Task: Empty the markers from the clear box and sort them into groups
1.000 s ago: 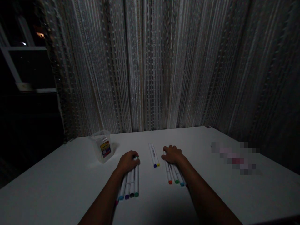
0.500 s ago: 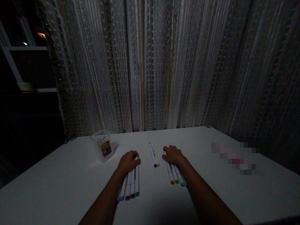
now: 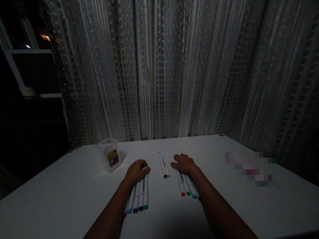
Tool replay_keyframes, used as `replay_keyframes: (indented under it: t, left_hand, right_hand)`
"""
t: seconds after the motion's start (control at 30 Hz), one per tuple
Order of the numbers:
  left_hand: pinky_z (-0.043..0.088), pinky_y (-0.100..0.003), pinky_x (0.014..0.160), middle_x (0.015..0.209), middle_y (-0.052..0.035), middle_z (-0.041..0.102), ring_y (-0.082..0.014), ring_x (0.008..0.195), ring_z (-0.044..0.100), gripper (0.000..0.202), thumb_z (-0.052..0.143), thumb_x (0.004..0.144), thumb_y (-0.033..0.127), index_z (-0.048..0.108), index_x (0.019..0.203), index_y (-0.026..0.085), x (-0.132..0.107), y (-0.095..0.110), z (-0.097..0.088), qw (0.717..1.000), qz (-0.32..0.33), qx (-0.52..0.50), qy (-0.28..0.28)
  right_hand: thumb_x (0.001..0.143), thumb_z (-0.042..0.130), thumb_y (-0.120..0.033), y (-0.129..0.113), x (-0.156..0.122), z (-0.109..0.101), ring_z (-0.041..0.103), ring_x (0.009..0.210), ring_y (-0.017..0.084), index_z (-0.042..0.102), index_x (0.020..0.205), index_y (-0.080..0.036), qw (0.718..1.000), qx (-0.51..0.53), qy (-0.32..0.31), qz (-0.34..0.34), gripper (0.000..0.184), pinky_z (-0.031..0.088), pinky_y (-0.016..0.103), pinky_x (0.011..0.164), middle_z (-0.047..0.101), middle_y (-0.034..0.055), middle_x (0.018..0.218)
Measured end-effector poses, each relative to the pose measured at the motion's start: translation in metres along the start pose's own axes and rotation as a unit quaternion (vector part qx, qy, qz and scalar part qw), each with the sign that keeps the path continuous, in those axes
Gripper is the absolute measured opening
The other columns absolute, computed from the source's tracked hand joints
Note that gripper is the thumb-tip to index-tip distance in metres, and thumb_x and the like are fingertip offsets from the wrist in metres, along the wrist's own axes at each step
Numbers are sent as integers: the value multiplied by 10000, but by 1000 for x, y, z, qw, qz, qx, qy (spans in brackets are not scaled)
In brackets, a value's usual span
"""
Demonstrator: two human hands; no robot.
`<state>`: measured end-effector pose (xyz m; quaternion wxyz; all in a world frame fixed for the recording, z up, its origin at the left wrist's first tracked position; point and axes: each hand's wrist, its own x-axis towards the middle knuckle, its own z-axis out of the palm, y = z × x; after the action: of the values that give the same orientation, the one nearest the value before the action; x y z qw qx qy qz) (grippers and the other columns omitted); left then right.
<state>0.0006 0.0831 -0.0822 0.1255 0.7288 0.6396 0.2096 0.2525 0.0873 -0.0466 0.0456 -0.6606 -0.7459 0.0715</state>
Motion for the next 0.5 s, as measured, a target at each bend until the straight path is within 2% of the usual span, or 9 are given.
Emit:
replay_keyframes:
  t: [0.1,0.2,0.3,0.5]
  left_hand:
    - [413,-256,742,965,-43,680,-182,899,600,226,580,784,367,657,910,197,0,1,-6,1000,-15,22,10]
    - [416,-288,789,1043,-53,665,-212,988,582,281,565,793,435,651,947,216,-2,3,-10,998,-27,49,4]
    - [418,-340,825,1099,-69,643,-246,1045,564,327,558,782,460,643,984,218,-4,8,-7,996,-20,86,-18]
    - [414,-376,852,1107,-89,635,-263,1063,561,317,519,787,418,641,980,199,-6,15,3,993,-21,114,-10]
  right_hand:
    - [805,472,-542,5,-2,-6,489,1146,318,564,1185,-202,1000,6,17,14,518,386,419,865,568,152,1202]
    - [757,523,-555,8,-1,-8,496,1146,331,570,1189,-187,999,-8,-15,27,569,396,406,854,559,164,1223]
    - [738,552,-534,4,0,-5,500,1151,337,562,1210,-174,998,-24,-37,39,594,394,408,863,543,175,1247]
    - [813,476,-470,-8,2,6,488,1167,329,540,1231,-158,999,-28,-6,39,526,390,404,867,547,186,1229]
